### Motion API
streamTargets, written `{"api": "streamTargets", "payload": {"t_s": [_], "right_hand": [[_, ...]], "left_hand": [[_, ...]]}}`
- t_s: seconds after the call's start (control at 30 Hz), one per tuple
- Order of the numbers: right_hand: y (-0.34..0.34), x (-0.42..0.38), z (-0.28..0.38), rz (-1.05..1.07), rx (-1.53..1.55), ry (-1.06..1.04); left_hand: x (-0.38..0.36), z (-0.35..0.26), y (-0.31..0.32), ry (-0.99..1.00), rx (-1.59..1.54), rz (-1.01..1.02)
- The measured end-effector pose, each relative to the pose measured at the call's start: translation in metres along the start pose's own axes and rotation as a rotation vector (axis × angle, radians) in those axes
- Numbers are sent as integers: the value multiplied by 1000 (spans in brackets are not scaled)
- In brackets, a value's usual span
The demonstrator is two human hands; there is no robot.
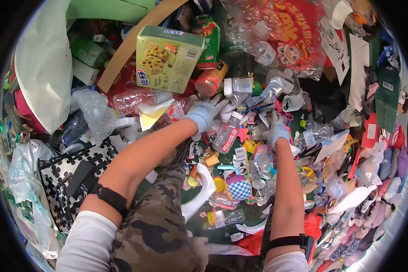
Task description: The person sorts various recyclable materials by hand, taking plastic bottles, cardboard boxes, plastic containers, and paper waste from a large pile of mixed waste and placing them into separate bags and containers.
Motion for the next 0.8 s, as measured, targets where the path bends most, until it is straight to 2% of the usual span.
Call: {"api": "streamTargets", "payload": {"t_s": [0.07, 0.1, 0.13, 0.17, 0.2, 0.23, 0.3, 0.37, 0.4, 0.47, 0.53, 0.57, 0.63, 0.73, 0.8], "right_hand": [[16, -14, -11, 335, 97, 84], [2, -29, -11, 462, 40, 164], [5, -41, -23, 463, 37, 173], [16, -58, -46, 499, 33, 217], [25, -73, -66, 535, 30, 263], [27, -84, -79, 541, 22, 276], [21, -102, -119, 489, -77, 480], [19, -106, -134, 460, -129, 504], [17, -102, -133, 454, -135, 551], [-9, -70, -82, 87, -45, 178], [10, -52, -40, 256, -16, -14], [14, -48, -24, 271, -7, -15], [23, -43, 10, 347, -81, -146], [22, -35, 8, 405, -39, -28], [39, -44, -10, 380, 55, -61]], "left_hand": [[7, 9, 8, -30, 36, 88], [8, 13, 15, -86, 29, 216], [6, 15, 23, -136, 22, 342], [-1, 13, 19, -124, 67, 332], [-8, 25, 55, -35, 88, 306], [-16, 25, 49, -48, 116, 325], [-30, 19, 40, -55, 138, 344], [-43, 1, 45, 96, 240, 456], [-46, -7, 46, 102, 240, 452], [-66, -31, 56, 215, 291, 535], [-79, -38, 60, 244, 318, 535], [-87, -40, 66, 243, 258, 534], [-97, -43, 63, 259, 165, 513], [-102, -38, 49, 221, 116, 460], [-105, -36, 44, 232, 23, 406]]}}
Point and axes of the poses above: each hand's wrist, its own x-axis towards the middle knuckle, its own y-axis out of the palm, z = x × y, the point moved 10 cm from there along x, towards the middle knuckle, and after that the axes turned 7 degrees about -z, right-handed, at the moved point
